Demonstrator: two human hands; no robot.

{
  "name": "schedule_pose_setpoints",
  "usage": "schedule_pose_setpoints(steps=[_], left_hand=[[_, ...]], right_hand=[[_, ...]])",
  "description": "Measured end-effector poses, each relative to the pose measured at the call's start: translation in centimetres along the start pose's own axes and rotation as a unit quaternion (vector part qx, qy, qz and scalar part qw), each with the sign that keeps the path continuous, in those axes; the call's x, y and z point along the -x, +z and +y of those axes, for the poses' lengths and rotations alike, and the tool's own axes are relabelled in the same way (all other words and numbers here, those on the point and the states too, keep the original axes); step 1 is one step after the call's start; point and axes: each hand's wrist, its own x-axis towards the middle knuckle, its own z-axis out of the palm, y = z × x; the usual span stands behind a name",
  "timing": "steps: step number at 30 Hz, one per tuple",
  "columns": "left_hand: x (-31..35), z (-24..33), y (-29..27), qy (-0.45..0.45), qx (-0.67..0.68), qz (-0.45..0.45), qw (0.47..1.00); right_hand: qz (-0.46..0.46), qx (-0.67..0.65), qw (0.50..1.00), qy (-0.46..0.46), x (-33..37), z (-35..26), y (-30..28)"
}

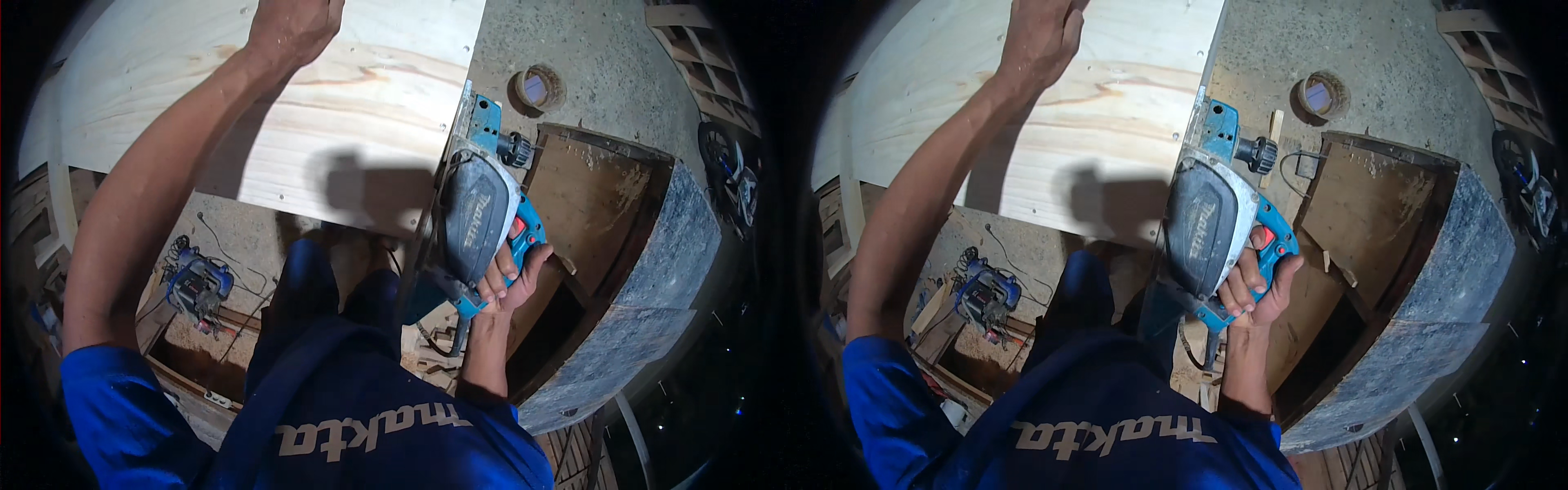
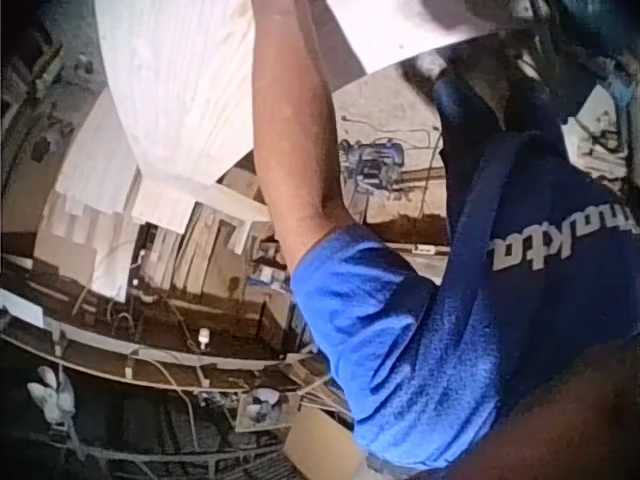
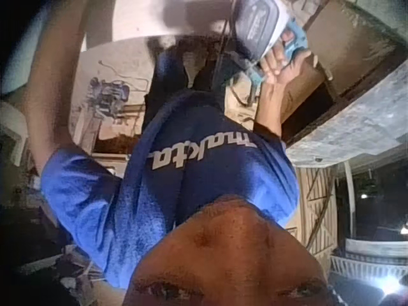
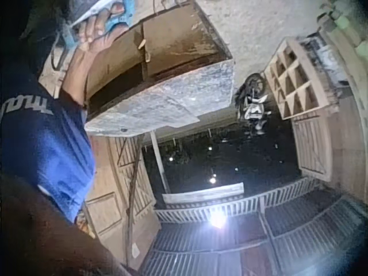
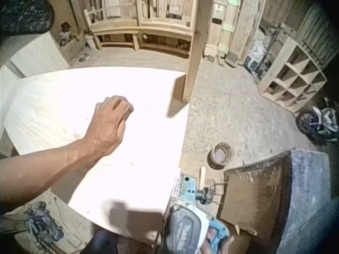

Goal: The person assembles a wooden structure by hammering nails into boards and smoothing the edges with an electric planer.

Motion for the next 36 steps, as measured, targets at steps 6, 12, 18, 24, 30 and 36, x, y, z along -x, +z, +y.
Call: schedule_pose_setpoints(steps=[6, 12, 18, 24, 30, 36], left_hand=[[-0.1, 0.1, -0.6, -0.001, -0.021, -0.01, 1.0], [0.0, -1.7, 0.6, 0.055, -0.061, 0.001, 0.997], [-0.2, -1.7, 0.8, 0.049, -0.03, -0.023, 0.998], [-0.8, -1.7, 0.9, 0.101, -0.032, -0.021, 0.994], [-0.6, -2.7, 1.2, 0.116, -0.055, -0.018, 0.992], [-0.3, -2.7, 1.2, 0.118, -0.061, 0.002, 0.991]], right_hand=[[-0.107, 0.024, 0.992, 0.063, -6.9, -2.8, 0.8], [-0.078, 0.027, 0.996, 0.043, -7.6, -4.1, 0.1], [-0.009, 0.084, 0.996, -0.026, 4.0, -4.3, -5.1], [0.089, 0.11, 0.988, -0.054, 15.0, -2.5, -8.4], [0.062, 0.097, 0.991, -0.062, 18.9, 0.4, -9.4], [0.007, 0.07, 0.997, 0.017, 17.4, 2.0, -6.9]])
